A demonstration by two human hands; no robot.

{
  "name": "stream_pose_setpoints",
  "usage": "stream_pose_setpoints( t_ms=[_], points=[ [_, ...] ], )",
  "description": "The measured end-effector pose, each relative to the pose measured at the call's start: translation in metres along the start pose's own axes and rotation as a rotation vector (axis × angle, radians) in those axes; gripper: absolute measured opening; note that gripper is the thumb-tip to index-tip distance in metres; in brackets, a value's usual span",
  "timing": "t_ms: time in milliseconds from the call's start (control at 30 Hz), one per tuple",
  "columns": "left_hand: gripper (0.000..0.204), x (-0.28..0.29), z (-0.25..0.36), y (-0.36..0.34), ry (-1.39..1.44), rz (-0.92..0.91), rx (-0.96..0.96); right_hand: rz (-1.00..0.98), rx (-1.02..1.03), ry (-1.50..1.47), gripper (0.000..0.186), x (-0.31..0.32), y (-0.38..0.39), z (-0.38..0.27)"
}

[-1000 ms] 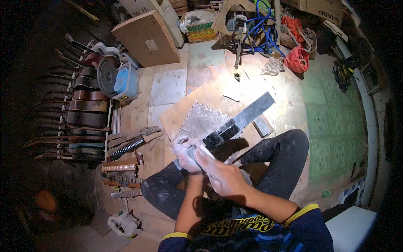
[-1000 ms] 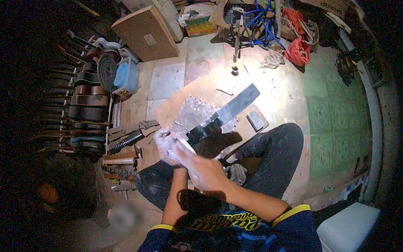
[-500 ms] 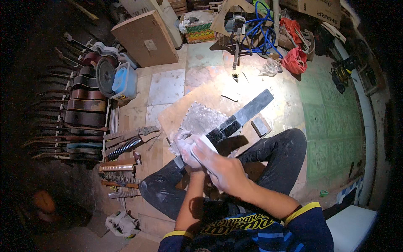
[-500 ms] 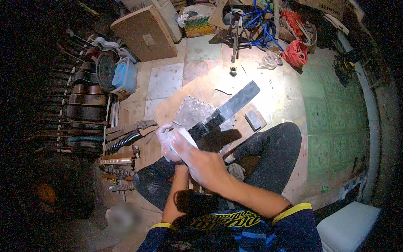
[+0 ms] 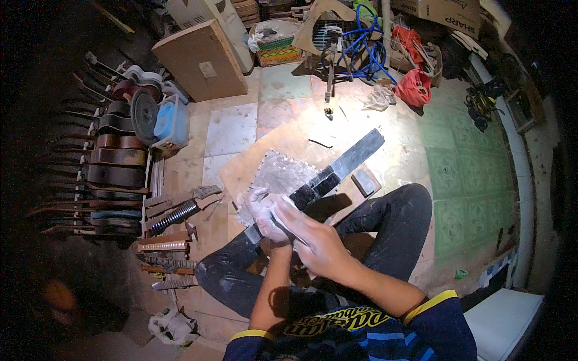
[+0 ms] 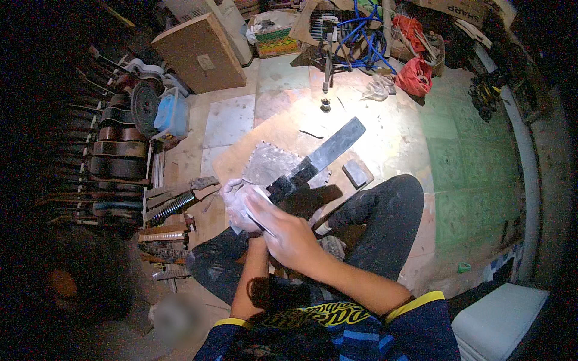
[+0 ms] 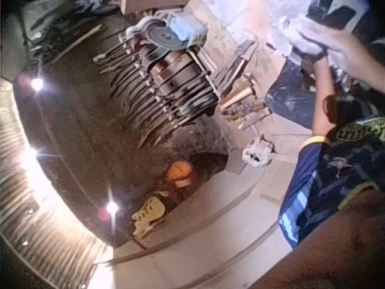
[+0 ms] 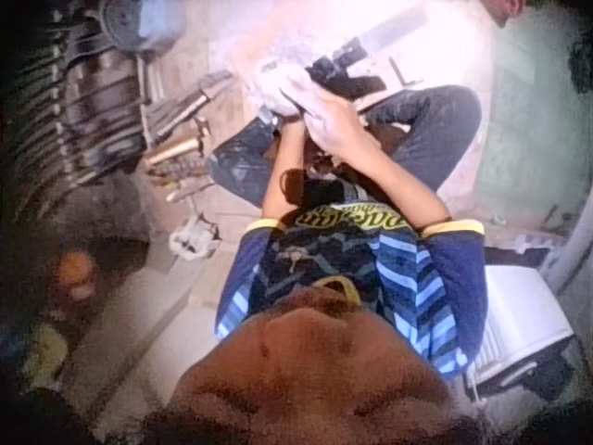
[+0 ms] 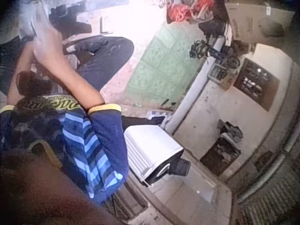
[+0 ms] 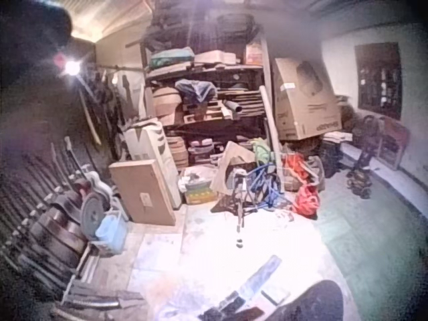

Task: The person holds a dark guitar body and uses a piece of sandpaper to rub and smooth the edges and flat surfaces of the instrument while sitting on the floor.

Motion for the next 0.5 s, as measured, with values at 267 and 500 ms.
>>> stream_pose_setpoints(
  t_ms=[267,500],
  points=[
    [0.094,-0.018,0.068,-0.017,0.111,-0.010,0.123,-0.079,-0.101,-0.419,0.072,-0.004,-0.003,0.012],
    [0.092,0.001,0.061,0.003,0.098,-0.066,0.115,-0.105,-0.034,-0.165,0.071,-0.007,-0.009,0.006]
  ],
)
Point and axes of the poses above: each hand's wrist, its own y-axis away from the middle knuckle, its own x-axis out of the back of the hand, z = x × y, the point moved 1 cm from there along -y, towards the middle knuckle, and after that the axes turned 10 degrees about -y, right-handed, at the moved point
